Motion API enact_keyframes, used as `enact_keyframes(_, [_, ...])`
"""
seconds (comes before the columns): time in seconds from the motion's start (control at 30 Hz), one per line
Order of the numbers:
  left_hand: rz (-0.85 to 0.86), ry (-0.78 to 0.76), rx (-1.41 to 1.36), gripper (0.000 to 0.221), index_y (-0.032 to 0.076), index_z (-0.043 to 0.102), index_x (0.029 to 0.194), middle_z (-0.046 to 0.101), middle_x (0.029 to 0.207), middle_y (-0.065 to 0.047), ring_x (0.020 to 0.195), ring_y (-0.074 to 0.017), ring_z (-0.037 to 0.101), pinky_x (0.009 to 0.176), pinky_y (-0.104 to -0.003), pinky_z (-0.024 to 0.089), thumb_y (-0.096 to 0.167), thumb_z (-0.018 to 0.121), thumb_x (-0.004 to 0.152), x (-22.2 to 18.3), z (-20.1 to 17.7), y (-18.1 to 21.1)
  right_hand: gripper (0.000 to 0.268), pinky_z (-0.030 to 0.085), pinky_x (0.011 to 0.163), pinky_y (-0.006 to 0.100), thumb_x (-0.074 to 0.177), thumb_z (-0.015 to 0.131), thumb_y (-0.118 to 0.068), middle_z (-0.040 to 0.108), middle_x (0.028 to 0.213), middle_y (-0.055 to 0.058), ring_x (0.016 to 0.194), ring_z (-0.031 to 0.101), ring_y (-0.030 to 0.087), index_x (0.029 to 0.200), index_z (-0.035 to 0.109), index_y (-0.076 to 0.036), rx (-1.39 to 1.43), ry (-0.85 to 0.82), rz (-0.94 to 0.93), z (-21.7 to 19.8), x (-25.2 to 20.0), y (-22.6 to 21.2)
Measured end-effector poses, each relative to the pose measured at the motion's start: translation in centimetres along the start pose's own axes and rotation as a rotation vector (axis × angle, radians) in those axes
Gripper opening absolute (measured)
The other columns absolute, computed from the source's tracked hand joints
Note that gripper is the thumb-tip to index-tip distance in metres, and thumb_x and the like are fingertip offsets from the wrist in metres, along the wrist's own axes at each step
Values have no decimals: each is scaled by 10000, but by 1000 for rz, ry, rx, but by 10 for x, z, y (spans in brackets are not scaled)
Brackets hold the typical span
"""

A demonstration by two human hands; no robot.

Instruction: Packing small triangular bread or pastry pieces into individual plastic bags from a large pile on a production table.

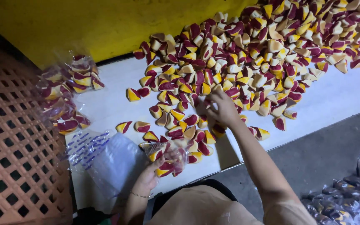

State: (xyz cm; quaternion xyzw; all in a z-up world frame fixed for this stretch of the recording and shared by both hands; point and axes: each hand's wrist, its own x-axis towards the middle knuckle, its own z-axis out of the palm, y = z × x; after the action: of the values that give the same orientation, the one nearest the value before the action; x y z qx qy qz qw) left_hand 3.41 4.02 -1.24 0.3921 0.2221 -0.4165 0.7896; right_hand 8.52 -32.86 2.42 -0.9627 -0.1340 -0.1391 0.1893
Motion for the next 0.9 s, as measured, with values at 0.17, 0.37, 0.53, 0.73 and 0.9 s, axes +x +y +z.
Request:
enact_keyframes(0.17, [-54, 14, -21, 659, 55, 604, 1337, 695, 1248, -177, 1175, -338, 655, 992, -476, 539, 207, 784, 722, 16, -27, -4, 535, 520, 894, 427, 892, 636, -130, 536, 1204, 173, 1070, 562, 297, 1423, 577, -99, 180, 302, 580, 21, -46, -37])
enact_keyframes(0.37, [-85, 64, 35, 806, 84, 530, 1406, 660, 1298, -177, 1221, -349, 625, 1008, -474, 524, 209, 786, 651, 2, 4, 7, 103, 521, 536, 482, 926, 664, -118, 650, 973, 146, 820, 649, 353, 1010, 614, -86, 2, 203, 571, 21, -32, -38])
enact_keyframes(0.53, [-6, -17, 31, 792, 117, 528, 1415, 656, 1289, -157, 1206, -332, 622, 980, -458, 537, 249, 791, 680, 9, 1, -11, 334, 566, 601, 406, 1010, 602, -398, 678, 860, 125, 711, 657, 275, 1091, 614, -75, 31, -187, 610, 48, -44, -35])
enact_keyframes(0.73, [47, -74, -99, 632, 47, 598, 1337, 702, 1235, -198, 1160, -372, 668, 991, -515, 554, 209, 777, 753, 5, 5, -43, 169, 574, 710, 390, 898, 692, -58, 636, 1027, 101, 854, 632, 266, 1046, 773, -74, 279, -150, 315, 15, -43, 2])
enact_keyframes(0.9, [47, 21, -172, 761, 49, 525, 1422, 639, 1330, -209, 1226, -379, 606, 1040, -506, 508, 191, 757, 711, 3, 19, -70, 344, 492, 636, 401, 844, 853, -176, 615, 978, 165, 817, 573, 295, 1046, 617, -30, -12, 279, 346, 14, -30, 2])
